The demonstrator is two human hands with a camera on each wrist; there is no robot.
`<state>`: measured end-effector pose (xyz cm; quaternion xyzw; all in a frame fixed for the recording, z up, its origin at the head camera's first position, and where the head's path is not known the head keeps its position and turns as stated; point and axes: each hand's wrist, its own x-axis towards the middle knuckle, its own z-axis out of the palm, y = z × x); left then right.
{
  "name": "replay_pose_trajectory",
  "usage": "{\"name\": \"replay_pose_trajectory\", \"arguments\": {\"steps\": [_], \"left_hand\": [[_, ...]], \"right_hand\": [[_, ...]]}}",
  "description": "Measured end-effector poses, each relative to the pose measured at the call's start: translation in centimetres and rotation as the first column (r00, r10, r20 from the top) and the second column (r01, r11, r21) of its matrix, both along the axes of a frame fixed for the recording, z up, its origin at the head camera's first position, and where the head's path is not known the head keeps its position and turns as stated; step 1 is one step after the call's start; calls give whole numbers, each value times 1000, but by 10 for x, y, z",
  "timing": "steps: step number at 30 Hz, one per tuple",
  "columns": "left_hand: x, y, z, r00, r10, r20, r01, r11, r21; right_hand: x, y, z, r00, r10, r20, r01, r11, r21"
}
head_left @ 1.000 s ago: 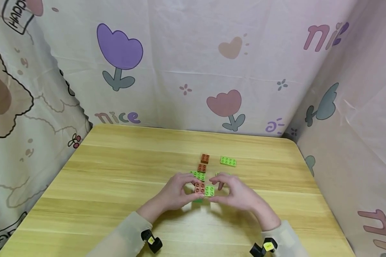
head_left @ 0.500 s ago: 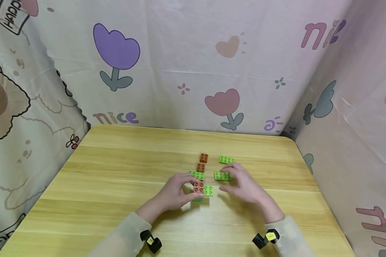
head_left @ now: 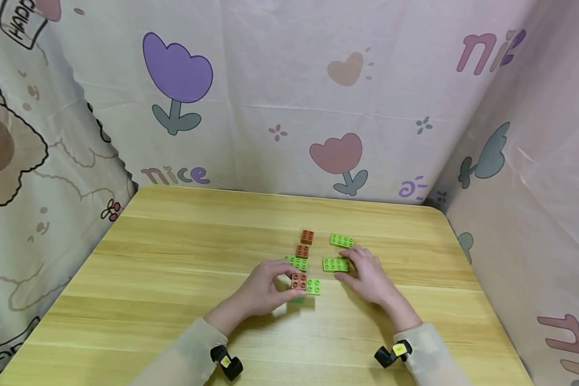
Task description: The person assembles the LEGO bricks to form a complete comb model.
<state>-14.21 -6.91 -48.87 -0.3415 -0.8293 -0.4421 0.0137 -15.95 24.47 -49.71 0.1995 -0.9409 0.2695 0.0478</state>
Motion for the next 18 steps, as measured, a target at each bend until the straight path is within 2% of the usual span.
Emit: {"name": "replay_pose_trajectory", "arguments": {"steps": [11,18], "left_hand": [[1,0,-1,1000,-7,8,6,1000,19],[1,0,-2,1000,-2,11,2,1000,10]], "right_hand": [[-1,-3,-4,1000,-17,-10,17,1000,6],[0,-5,1,999,-35,27,36,999,-40]]}}
